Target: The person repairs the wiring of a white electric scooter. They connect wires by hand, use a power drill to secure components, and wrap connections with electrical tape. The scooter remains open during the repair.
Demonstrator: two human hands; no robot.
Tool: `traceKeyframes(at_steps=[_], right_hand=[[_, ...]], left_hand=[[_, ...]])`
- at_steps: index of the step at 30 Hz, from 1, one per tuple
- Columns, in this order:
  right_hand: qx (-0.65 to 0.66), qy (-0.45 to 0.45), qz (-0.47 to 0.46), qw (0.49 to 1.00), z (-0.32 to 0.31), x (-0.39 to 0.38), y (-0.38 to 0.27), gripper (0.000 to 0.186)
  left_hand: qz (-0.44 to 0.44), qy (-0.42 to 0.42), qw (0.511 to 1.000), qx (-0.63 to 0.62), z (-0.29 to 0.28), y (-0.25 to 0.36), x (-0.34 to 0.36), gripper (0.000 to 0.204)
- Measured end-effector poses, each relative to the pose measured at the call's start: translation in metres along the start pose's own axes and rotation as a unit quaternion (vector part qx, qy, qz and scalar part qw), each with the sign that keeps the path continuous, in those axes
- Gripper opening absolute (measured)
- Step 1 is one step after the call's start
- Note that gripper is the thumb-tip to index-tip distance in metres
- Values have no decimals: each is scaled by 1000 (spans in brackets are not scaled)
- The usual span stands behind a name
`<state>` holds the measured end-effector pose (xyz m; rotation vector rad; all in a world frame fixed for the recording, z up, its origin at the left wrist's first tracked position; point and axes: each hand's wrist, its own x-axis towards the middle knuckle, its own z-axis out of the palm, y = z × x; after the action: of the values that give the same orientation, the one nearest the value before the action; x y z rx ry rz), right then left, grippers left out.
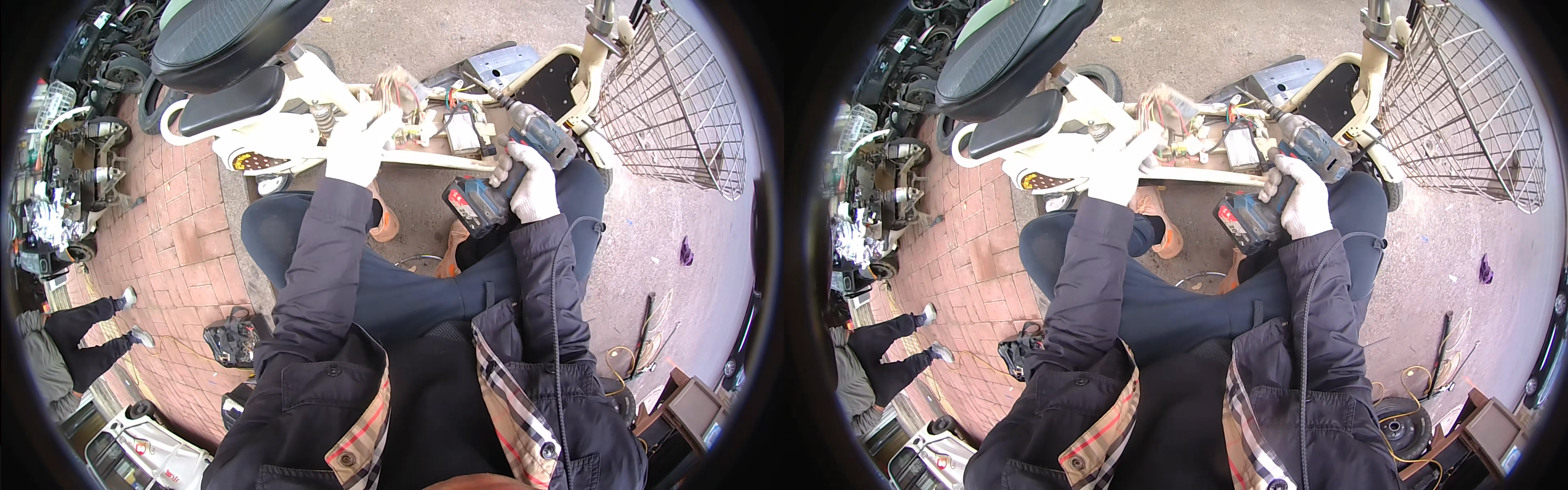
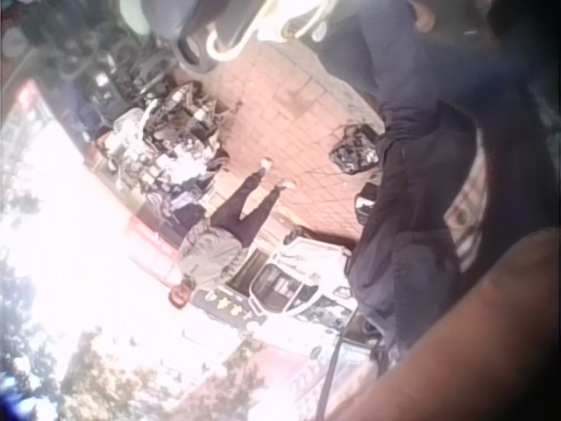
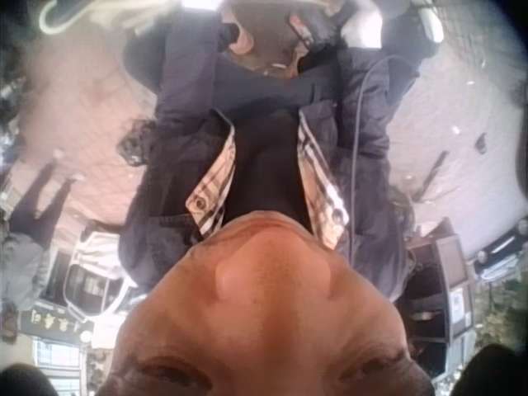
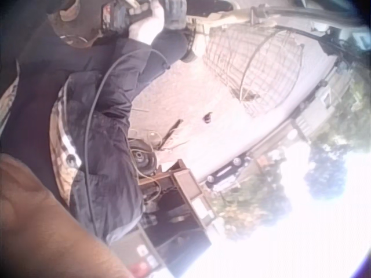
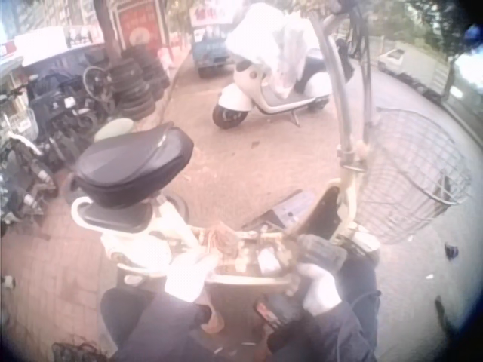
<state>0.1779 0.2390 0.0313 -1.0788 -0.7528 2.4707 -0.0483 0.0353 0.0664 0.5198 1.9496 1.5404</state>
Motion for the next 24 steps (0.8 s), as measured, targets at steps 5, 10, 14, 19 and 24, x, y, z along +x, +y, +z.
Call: traceKeyframes(at_steps=[5, 10, 14, 19, 24], right_hand=[[21, -1, 2, 1000, 1, 0, 1, 32], [26, 9, 3, 1000, 5, 4, 2, 25], [-18, 20, -3, 1000, 7, 8, 6, 23], [-100, 60, -37, 992, 5, 19, 18, 23], [-148, 77, -101, 981, -1, 29, 25, 14]], left_hand=[[-93, -6, 984, -150, 6, -19, -44, 24], [-151, 50, 950, -268, 5, -45, -74, 30], [-179, 100, 928, -312, -2, -54, -80, 31], [-179, 109, 926, -314, -6, -59, -82, 31], [-180, 98, 929, -308, -3, -65, -77, 32]])
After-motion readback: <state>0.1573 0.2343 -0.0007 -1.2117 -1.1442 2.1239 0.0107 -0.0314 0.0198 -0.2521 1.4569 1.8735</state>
